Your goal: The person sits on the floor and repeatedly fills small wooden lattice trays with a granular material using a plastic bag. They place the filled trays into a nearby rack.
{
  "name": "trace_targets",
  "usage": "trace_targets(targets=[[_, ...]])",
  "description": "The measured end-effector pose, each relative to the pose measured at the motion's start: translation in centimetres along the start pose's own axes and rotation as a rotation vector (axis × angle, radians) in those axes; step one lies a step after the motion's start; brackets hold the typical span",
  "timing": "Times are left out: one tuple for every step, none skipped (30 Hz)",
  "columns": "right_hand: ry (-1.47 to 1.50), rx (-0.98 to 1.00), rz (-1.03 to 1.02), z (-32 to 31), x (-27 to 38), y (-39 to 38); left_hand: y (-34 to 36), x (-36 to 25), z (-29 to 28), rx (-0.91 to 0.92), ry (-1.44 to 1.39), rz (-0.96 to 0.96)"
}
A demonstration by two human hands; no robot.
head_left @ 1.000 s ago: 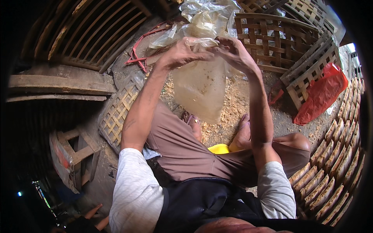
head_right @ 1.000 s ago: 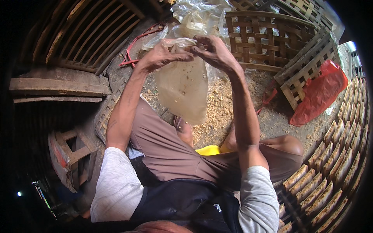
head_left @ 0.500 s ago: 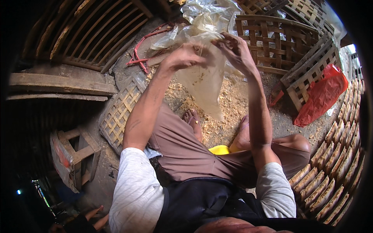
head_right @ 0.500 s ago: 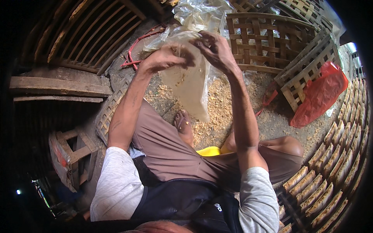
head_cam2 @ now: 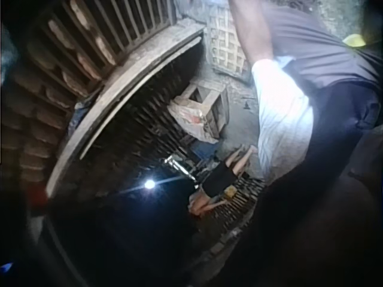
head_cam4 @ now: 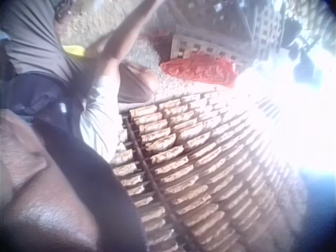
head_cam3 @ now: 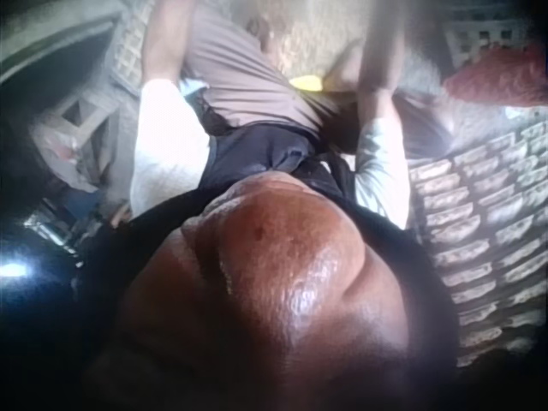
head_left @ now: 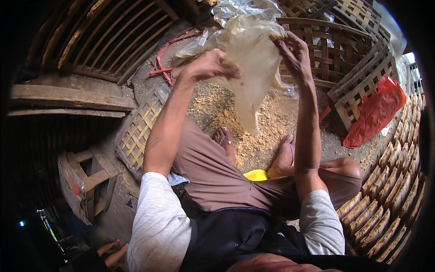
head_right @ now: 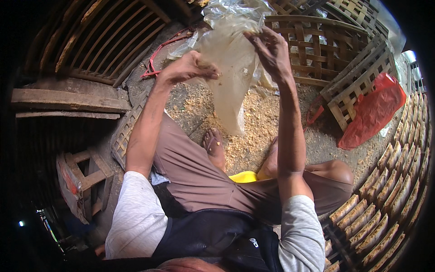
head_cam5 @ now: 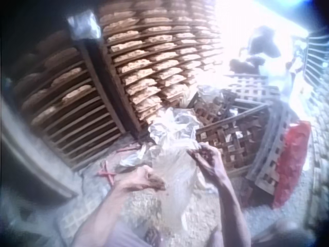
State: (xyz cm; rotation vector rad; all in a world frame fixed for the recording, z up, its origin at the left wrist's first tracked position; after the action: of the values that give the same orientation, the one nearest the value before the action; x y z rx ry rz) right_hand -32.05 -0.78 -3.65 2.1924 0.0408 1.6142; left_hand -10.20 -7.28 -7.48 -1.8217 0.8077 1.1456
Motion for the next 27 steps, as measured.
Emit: trace_targets(targets=[[-0.025, 0.004, -0.005, -0.5, 0.0, 0.2, -0.5, 0.1, -0.5, -0.026, -0.018, 0.019], [-0.005, -0.005, 0.0, -0.7, -0.2, 0.2, -0.7, -0.1, -0.5, -0.047, -0.04, 0.04], [0.016, -0.013, 0.004, -0.9, -0.4, 0.3, -0.6, 0.0, -0.4, -0.067, 0.004, 0.006], [0.037, -0.022, 0.008, -1.0, -0.6, 0.3, -0.6, 0.0, -0.5, -0.086, 0.049, -0.027], [0.065, -0.031, 0.001, -1.0, -0.5, 0.3, -0.8, -0.3, -0.4, -0.111, 0.095, -0.063], [0.092, -0.041, -0.007, -1.0, -0.4, 0.3, -0.8, -0.8, -0.1, -0.157, -0.055, -0.053], [0.119, -0.051, -0.014, -1.0, -0.4, 0.3, -0.6, -1.2, 0.6, -0.202, -0.205, -0.042], [0.157, -0.05, -0.011, -0.9, -0.2, 0.2, -0.6, -1.7, 1.1, -0.247, -0.355, -0.029], [0.189, -0.053, -0.005, -0.9, 0.0, 0.0, -0.5, -2.5, 1.5, -0.265, -0.237, -0.059], [0.219, -0.057, 0.001, -0.9, 0.1, -0.1, -0.4, -3.6, 1.8, -0.281, -0.12, -0.089], [0.213, -0.062, -0.013, -0.7, 0.0, 0.0, -0.4, -4.2, 1.9, -0.303, 0.003, -0.12], [0.215, -0.062, -0.03, -0.1, -0.2, 0.2, 0.1, -3.1, 2.1, -0.266, -0.122, -0.019], [0.217, -0.063, -0.046, 0.4, -0.4, 0.3, 1.0, -0.5, 2.0, -0.227, -0.246, 0.083], [0.164, -0.077, -0.03, 0.5, -0.5, 0.2, 1.3, -0.6, 2.3, -0.18, -0.372, 0.186], [0.176, -0.099, -0.032, 0.2, -0.6, 0.2, 1.5, 0.0, 2.2, -0.162, -0.282, 0.12], [0.189, -0.12, -0.035, -0.1, -0.6, 0.1, 1.6, 0.6, 1.8, -0.144, -0.191, 0.055], [0.196, -0.144, -0.037, -0.6, -0.4, 0.1, 1.5, 0.7, 1.7, -0.121, -0.102, -0.007], [0.229, -0.224, -0.048, -1.4, -0.5, 0.2, 1.3, 0.6, 1.3, -0.13, 0.003, -0.008], [0.23, -0.232, -0.031, -2.2, -1.0, 0.4, 1.0, 0.7, 0.9, -0.139, 0.108, -0.009], [0.229, -0.233, -0.016, -2.8, -0.9, 0.4, 0.6, 0.3, 0.7, -0.149, 0.214, -0.01], [0.228, -0.234, -0.001, -3.3, -0.9, 0.4, 0.4, -0.1, 0.6, -0.143, 0.166, 0.0], [0.239, -0.235, -0.004, -3.5, -1.0, 0.4, 0.1, -0.4, 0.6, -0.136, 0.118, 0.01], [0.219, -0.235, 0.003, -3.6, -1.1, 0.4, -0.3, -0.9, 0.6, -0.133, 0.074, 0.016], [0.198, -0.235, 0.011, -3.7, -1.2, 0.5, -0.2, -0.8, 0.3, -0.156, 0.012, 0.07], [0.178, -0.235, 0.018, -3.8, -1.2, 0.5, -0.1, -0.4, 0.0, -0.179, -0.051, 0.125], [0.119, -0.275, 0.02, -4.5, -1.6, 0.5, 0.0, -1.4, 0.1, -0.199, -0.113, 0.183], [0.059, -0.315, 0.021, -5.2, -2.0, 0.4, -0.1, -2.1, 0.0, -0.256, -0.193, 0.2]])
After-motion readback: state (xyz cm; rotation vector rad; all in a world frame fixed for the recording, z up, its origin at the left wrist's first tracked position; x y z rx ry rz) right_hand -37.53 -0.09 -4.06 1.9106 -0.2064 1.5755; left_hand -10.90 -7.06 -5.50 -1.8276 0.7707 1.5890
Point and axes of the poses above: each hand's wrist, its own y-axis towards the middle knuckle, its own z-axis out of the palm, x = y × z, the point moved 6 cm from there along y, towards the middle knuckle, and after that the axes turned 4 degrees about -y, right-handed, at the moved point
